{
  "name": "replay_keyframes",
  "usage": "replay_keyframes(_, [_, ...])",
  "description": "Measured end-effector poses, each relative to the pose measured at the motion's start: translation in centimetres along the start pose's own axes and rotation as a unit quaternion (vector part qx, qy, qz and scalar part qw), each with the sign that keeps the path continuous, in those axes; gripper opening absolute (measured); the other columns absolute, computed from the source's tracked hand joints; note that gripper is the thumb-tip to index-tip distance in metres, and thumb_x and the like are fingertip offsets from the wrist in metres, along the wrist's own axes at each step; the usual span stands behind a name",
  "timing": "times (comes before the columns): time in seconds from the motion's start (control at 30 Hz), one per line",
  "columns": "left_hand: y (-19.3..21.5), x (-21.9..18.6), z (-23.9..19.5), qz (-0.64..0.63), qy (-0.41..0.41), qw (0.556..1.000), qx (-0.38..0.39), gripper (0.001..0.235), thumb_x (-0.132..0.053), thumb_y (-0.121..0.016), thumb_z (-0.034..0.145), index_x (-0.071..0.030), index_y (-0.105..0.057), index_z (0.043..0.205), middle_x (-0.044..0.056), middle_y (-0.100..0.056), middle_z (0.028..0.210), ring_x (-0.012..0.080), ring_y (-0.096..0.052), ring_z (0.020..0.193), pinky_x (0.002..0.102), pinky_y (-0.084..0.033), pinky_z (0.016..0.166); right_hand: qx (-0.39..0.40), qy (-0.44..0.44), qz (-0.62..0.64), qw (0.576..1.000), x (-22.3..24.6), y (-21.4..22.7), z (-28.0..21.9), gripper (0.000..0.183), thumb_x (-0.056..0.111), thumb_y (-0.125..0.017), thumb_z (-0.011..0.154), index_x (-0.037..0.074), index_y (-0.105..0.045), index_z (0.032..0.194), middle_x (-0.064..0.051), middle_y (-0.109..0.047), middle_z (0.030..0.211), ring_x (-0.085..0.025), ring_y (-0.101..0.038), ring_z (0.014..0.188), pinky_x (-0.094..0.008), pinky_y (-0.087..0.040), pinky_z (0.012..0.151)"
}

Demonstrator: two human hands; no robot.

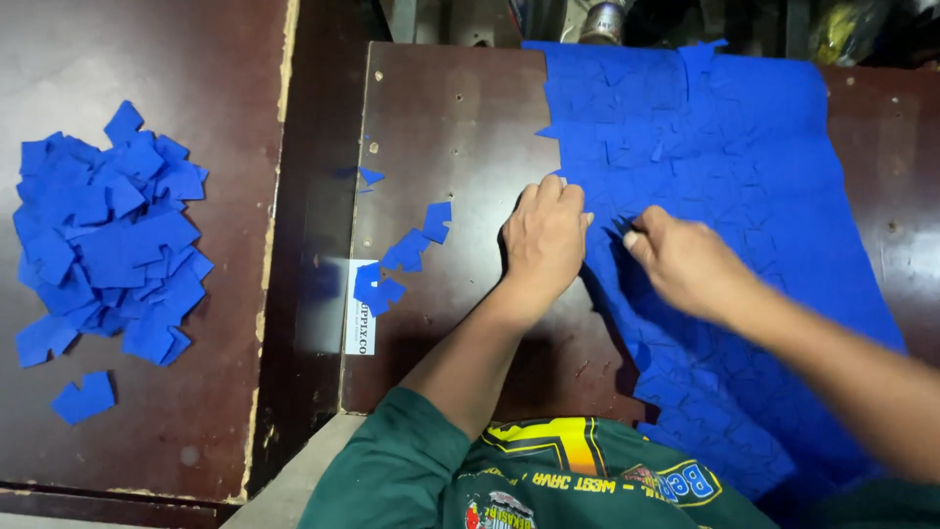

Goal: Cutting out small pre-marked shapes from a blue fabric sheet using a small cutting tool.

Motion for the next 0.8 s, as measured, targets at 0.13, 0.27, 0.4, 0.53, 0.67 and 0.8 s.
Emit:
replay_keyframes(0.13, [0.4, 0.0, 0.2, 0.016, -0.008, 1.000, 0.006, 0.026, -0.019, -0.078, 0.082, -0.007, -0.054, 0.086, 0.007, -0.047, 0.085, 0.0326, -0.059, 0.081, 0.045, -0.055, 0.061, 0.047, 0.000, 0.074, 0.996, 2.2, 4.7, 2.2, 0.029, 0.036, -0.052, 0.103, 0.013, -0.067, 0.113, -0.014, -0.076, 0.070, -0.038, -0.078, 0.079, -0.052, -0.058, 0.075])
replay_keyframes(0.27, [-0.6, 0.7, -0.4, 0.017, 0.007, 1.000, 0.020, 0.032, -0.023, -0.081, 0.079, -0.009, -0.054, 0.089, 0.007, -0.048, 0.088, 0.0318, -0.059, 0.085, 0.045, -0.056, 0.065, 0.001, 0.139, 0.279, 0.950, 2.1, 3.9, 5.4, 0.024, 0.021, -0.049, 0.106, 0.002, -0.063, 0.113, -0.020, -0.068, 0.066, -0.032, -0.068, 0.054, -0.043, -0.056, 0.055])
replay_keyframes(0.4, [-1.6, 2.0, -0.9, -0.018, 0.029, 0.999, 0.020, 0.038, -0.028, -0.083, 0.076, -0.009, -0.056, 0.095, 0.008, -0.048, 0.090, 0.0342, -0.059, 0.088, 0.046, -0.056, 0.071, -0.048, 0.163, 0.430, 0.887, 0.2, 0.7, 7.6, 0.027, 0.013, -0.043, 0.109, -0.004, -0.059, 0.123, -0.020, -0.064, 0.079, -0.024, -0.064, 0.054, -0.037, -0.057, 0.046])
replay_keyframes(0.53, [-0.3, 1.9, -1.0, 0.030, 0.091, 0.995, 0.017, 0.048, -0.037, -0.086, 0.066, -0.010, -0.055, 0.089, 0.005, -0.046, 0.088, 0.0323, -0.058, 0.087, 0.044, -0.054, 0.071, -0.106, 0.124, 0.454, 0.876, 0.9, 0.9, 7.0, 0.025, 0.013, -0.042, 0.113, -0.002, -0.061, 0.121, -0.017, -0.063, 0.081, -0.022, -0.064, 0.056, -0.034, -0.057, 0.046])
replay_keyframes(0.67, [0.0, 1.6, -0.7, 0.077, 0.010, 0.993, -0.084, 0.048, -0.040, -0.085, 0.060, -0.011, -0.052, 0.080, 0.005, -0.043, 0.083, 0.0305, -0.056, 0.078, 0.038, -0.051, 0.066, -0.157, 0.112, 0.425, 0.884, 1.6, 1.4, 6.4, 0.023, 0.010, -0.045, 0.113, -0.006, -0.062, 0.119, -0.020, -0.064, 0.080, -0.025, -0.064, 0.055, -0.035, -0.057, 0.045])
replay_keyframes(0.8, [-0.7, 1.6, -0.8, 0.054, -0.026, 0.994, -0.097, 0.032, -0.025, -0.080, 0.071, -0.013, -0.051, 0.074, 0.002, -0.042, 0.077, 0.0268, -0.055, 0.073, 0.033, -0.049, 0.062, -0.108, 0.126, 0.442, 0.881, 0.6, 1.3, 6.8, 0.023, 0.010, -0.047, 0.111, -0.004, -0.062, 0.120, -0.019, -0.063, 0.078, -0.024, -0.064, 0.056, -0.036, -0.058, 0.045])
Point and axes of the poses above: each hand's wrist, its own z-axis towards the middle knuckle, its own y-axis out of the back of the hand, x = y × z, the point moved 2 cm from there along z, towards the middle knuckle
